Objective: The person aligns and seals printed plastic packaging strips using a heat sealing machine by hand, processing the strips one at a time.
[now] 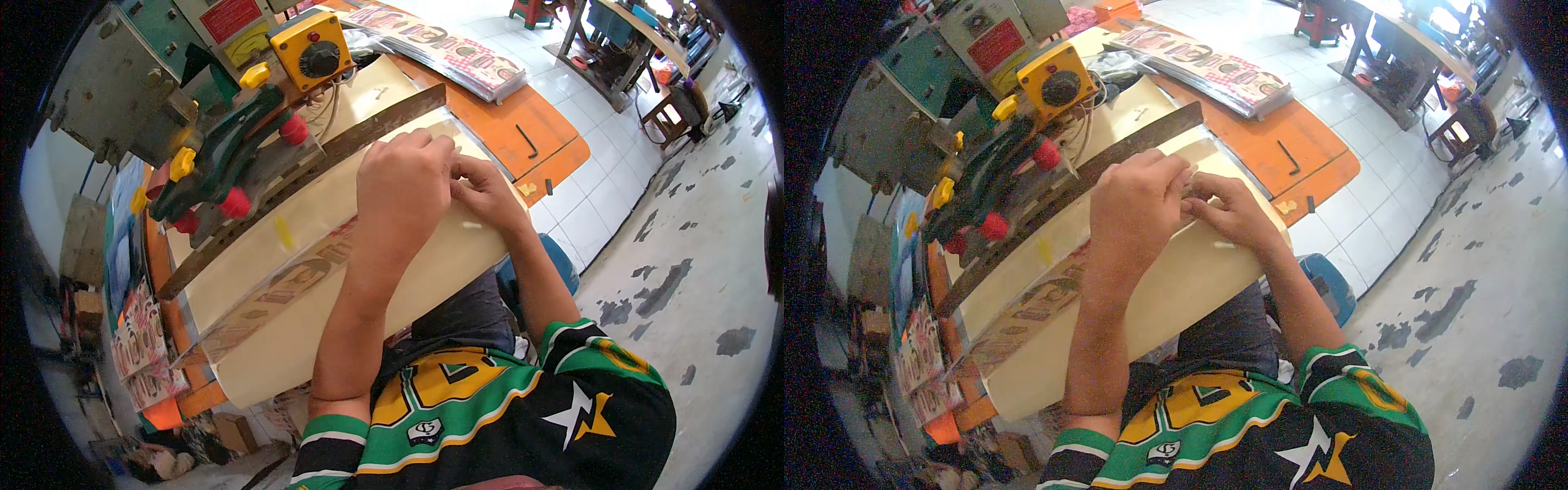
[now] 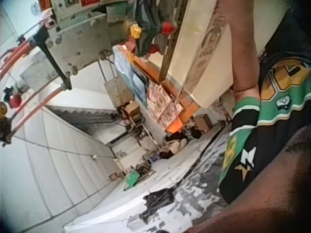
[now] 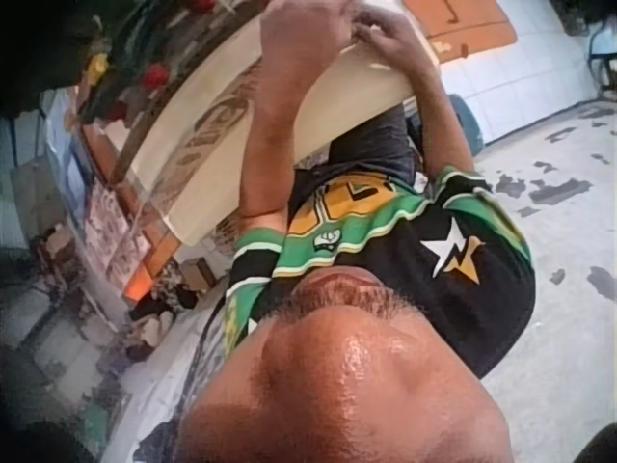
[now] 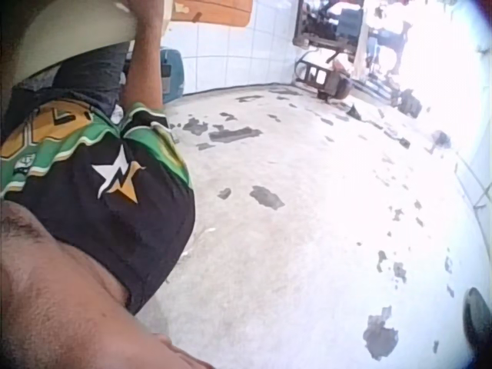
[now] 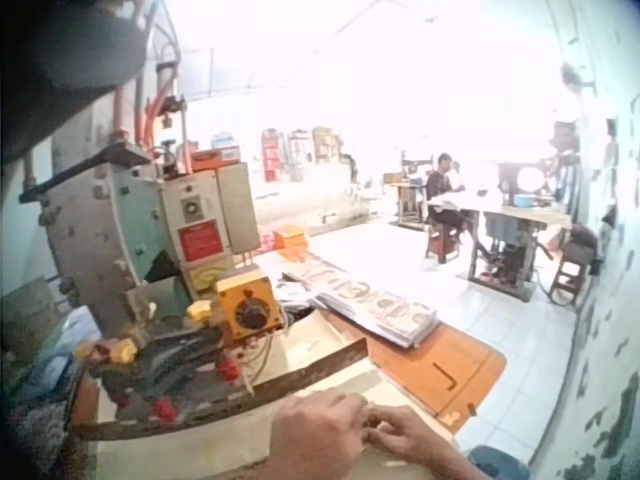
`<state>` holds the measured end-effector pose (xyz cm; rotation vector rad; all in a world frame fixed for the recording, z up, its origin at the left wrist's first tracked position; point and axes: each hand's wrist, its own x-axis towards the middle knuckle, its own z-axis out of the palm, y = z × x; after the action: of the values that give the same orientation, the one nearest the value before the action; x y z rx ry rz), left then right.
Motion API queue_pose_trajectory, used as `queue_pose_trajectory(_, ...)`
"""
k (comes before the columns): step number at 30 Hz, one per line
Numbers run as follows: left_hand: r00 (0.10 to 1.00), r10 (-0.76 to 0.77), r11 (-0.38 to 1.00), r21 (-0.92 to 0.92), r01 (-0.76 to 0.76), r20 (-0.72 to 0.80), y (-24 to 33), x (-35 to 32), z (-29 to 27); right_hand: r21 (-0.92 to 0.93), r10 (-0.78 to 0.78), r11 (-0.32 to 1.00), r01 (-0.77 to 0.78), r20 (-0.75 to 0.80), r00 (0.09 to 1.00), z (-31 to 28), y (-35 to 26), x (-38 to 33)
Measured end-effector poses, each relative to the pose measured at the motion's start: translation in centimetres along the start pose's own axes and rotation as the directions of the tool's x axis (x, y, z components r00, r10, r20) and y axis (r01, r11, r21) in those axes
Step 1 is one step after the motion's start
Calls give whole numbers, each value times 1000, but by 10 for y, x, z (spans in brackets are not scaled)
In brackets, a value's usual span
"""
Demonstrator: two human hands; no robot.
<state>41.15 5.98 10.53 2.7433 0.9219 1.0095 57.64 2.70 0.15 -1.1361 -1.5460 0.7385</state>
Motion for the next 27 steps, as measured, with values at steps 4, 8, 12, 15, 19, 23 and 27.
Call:
queue_pose_trajectory(4, 998, 9, 999, 35, -7, -69, 9, -3, 6, 87, 28, 996, -28, -3, 1000, 1, 0, -3)
queue_pose_trajectory(8, 997, 33, 997, 69, -28, -73, 18, -9, 10, 90, 29, 995, -35, 65, 997, -1, -3, -6)
queue_pose_trajectory(12, 998, 19, 998, 56, -15, -67, 18, -8, 11, 86, 40, 995, -47, 75, 996, -1, -1, -6)
queue_pose_trajectory(15, 996, 29, 998, 52, -25, -84, 17, -8, 10, 110, 35, 993, -44, 81, 996, 0, -1, -6)
queue_pose_trajectory(19, 984, 16, 1000, 17, -13, -175, 22, -14, 11, 96, 18, 995, -29, 106, 994, -3, -4, -7)
queue_pose_trajectory(23, 968, 28, 999, -18, -34, -251, 23, -18, 14, 168, -3, 986, -22, 143, 990, -5, 4, -9)
queue_pose_trajectory(27, 955, 17, 997, -63, -37, -297, 23, -19, 13, 197, -68, 979, 49, 93, 993, -3, 10, -8)
